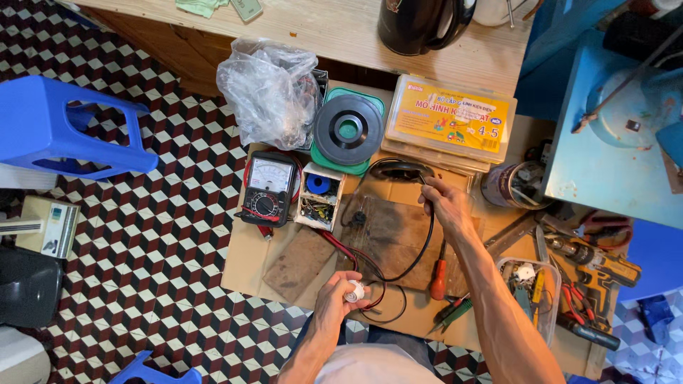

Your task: The person retrieves a small white socket from a plastic bag and tests it under a blue desk lamp. They then insert the socket into a black electric kettle, test the connection with a multimeter, and use pliers to strip and adjust wires on the kettle's base.

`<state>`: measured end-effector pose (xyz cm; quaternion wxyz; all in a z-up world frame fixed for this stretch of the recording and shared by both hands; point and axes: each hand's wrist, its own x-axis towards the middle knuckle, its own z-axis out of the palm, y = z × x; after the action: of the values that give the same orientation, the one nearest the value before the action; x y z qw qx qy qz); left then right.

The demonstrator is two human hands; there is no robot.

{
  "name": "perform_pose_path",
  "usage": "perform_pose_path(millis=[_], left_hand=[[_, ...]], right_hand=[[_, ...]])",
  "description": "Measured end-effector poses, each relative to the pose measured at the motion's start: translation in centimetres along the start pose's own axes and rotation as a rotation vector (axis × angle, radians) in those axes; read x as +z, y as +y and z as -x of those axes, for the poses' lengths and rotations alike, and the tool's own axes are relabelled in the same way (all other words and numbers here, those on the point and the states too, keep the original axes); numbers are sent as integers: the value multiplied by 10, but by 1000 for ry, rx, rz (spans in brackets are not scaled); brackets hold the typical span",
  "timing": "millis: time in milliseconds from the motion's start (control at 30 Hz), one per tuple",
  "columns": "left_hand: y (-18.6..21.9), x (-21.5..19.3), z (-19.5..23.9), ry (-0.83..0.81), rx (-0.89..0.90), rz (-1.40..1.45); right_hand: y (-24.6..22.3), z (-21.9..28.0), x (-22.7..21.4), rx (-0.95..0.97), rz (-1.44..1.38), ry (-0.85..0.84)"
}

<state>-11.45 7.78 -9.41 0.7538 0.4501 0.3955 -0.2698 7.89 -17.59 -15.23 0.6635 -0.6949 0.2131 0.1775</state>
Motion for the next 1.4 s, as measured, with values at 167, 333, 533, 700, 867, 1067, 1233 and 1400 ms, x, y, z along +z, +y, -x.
perform_pose_path(millis=[167,333,533,700,867,1067,1233,1400], left_hand=[[17,22,-9,26,51,-135],[58,72,-5,-339,-3,52],[65,101,26,-533,-106,114],[53,109,36,-643,67,-30],[49,125,44,-524,159,-123],[33,147,53,-451,342,-132],[9,156,53,-390,386,-125],[-14,159,50,-325,375,-84]], right_hand=[[-37,121,0,-10,-430,-79],[-37,207,12,-23,-510,-28],[2,262,0,-108,-508,85],[41,253,-16,-164,-287,195],[56,234,-45,-56,-182,119],[19,233,-112,-82,-869,-147],[-20,235,-136,52,-880,-223],[-33,217,-139,137,-693,-219]])
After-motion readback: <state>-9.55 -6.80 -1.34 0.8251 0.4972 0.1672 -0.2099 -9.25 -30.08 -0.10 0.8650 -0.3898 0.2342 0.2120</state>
